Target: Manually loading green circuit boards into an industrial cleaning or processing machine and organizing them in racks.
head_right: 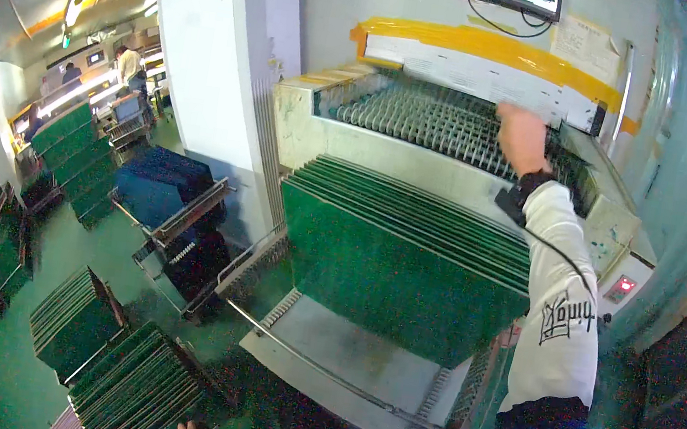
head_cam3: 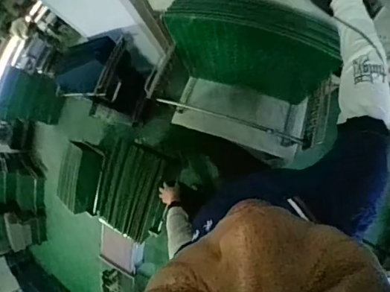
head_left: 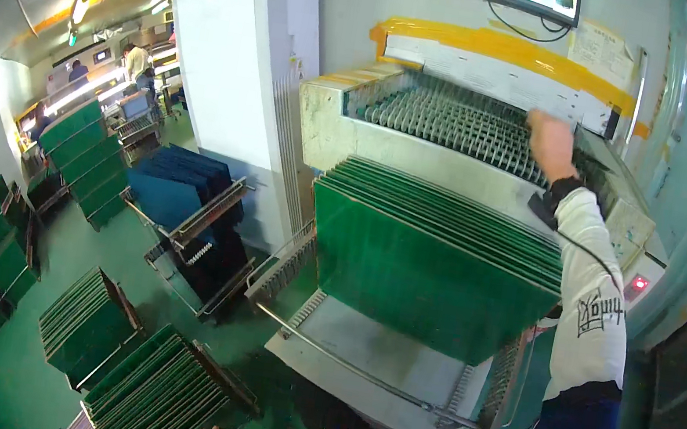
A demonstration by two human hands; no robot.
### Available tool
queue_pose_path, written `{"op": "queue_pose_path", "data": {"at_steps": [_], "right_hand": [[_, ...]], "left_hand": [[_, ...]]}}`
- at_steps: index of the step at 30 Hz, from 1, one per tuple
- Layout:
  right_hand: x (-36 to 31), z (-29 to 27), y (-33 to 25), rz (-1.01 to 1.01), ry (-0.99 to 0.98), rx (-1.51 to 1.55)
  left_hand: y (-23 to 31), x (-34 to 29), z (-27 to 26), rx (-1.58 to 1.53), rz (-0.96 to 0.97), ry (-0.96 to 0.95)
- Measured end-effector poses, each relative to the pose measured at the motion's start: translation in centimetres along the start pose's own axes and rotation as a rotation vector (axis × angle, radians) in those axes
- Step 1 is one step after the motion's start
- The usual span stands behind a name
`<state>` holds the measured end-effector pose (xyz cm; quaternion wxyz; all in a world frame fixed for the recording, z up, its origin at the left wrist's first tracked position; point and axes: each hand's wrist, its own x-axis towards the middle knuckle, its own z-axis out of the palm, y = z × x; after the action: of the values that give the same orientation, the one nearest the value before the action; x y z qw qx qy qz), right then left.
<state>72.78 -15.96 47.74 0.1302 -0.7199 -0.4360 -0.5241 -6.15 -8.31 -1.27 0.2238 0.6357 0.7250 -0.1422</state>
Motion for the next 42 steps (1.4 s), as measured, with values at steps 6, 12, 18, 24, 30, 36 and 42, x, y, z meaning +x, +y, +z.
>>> {"op": "queue_pose_path", "data": {"at_steps": [6, 12, 18, 24, 30, 36, 42], "right_hand": [[-2.4, 4.7, -1.7, 0.092, -0.528, 0.246], [-0.9, 7.1, -0.3, 0.166, -0.813, 0.373], [-0.1, 9.8, 0.7, 0.180, -0.892, 0.328], [-0.1, 10.9, 1.1, 0.289, -0.862, 0.266], [-1.3, 9.7, 2.9, 0.474, -0.857, 0.145], [-2.2, 5.6, 1.5, 0.598, -0.933, 0.109], [-2.9, 5.2, 3.6, 0.595, -0.907, 0.110]], "left_hand": [[0.7, 0.3, -0.3, 0.029, -0.040, -0.040], [1.0, 0.7, 0.0, 0.059, -0.039, -0.057], [1.0, 1.1, 0.2, 0.054, -0.033, -0.062], [1.2, 0.7, -0.5, 0.034, -0.010, -0.071], [0.7, 2.1, 0.9, 0.104, -0.015, -0.089], [-0.2, 1.3, 0.7, 0.064, 0.009, -0.037], [-2.0, 2.8, 2.3, 0.089, -0.011, -0.036]]}}
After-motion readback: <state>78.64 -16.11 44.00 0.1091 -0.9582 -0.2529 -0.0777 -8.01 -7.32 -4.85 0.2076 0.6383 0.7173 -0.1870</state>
